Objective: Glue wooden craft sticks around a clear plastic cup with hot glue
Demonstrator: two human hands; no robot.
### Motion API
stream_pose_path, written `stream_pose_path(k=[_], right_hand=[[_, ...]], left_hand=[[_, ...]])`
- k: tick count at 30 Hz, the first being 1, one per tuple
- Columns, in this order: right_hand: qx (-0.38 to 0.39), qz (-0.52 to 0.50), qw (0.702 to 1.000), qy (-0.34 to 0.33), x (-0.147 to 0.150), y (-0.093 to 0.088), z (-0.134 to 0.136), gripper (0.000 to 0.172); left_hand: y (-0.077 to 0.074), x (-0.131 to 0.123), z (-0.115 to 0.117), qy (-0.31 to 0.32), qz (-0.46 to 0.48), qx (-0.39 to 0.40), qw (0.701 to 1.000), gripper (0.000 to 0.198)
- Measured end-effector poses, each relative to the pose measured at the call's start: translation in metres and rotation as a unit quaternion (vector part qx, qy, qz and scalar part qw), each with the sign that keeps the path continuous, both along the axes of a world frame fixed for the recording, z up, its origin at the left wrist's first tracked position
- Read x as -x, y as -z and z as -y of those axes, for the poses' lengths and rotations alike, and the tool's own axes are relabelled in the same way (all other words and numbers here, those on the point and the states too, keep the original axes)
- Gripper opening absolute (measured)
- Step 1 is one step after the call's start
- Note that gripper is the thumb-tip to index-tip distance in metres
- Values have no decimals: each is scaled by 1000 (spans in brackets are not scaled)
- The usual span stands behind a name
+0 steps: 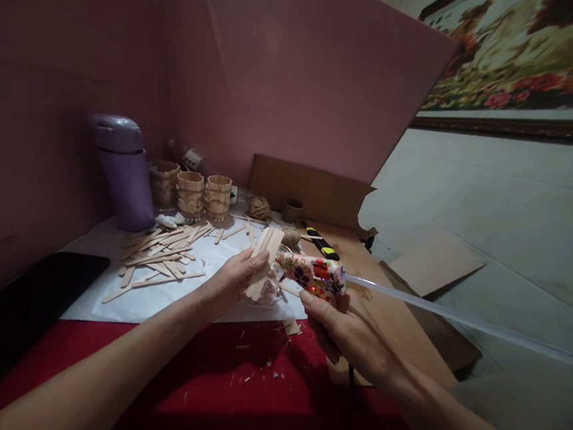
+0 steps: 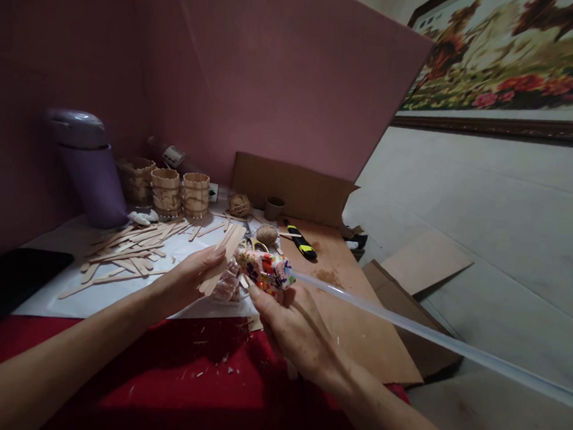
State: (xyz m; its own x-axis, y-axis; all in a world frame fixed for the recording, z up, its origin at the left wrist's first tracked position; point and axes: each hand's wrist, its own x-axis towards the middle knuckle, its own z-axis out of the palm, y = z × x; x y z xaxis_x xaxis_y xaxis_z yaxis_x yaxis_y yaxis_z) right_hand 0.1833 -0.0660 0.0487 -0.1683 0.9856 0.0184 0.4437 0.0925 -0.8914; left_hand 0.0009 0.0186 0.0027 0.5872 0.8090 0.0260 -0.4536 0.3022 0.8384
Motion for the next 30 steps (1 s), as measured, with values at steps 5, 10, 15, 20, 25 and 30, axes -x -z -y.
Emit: stream_pose_path(k=[5,10,15,20,25,30], right_hand=[[3,-16,1000,0,2,-3,0,42],[4,-25,1000,-3,2,-5,1,40],[-1,-28,1000,-9,1,-2,0,39],[0,-35,999,-5,-1,1,-2,41],[1,-25,1000,3,-1,1,-1,40],[4,-18,1000,2,0,-2,-1,39]], left_hand=[[-2,2,1,-7,-24,6,1000,50],[-4,3,3,-19,-46,5,999,47],[-5,2,3,-20,-31,3,999,47],[-4,1,2,-10,-33,10,999,53],[-2,0,1,-14,-20,5,1000,53],[-3,1,2,-3,-16,5,1000,51]])
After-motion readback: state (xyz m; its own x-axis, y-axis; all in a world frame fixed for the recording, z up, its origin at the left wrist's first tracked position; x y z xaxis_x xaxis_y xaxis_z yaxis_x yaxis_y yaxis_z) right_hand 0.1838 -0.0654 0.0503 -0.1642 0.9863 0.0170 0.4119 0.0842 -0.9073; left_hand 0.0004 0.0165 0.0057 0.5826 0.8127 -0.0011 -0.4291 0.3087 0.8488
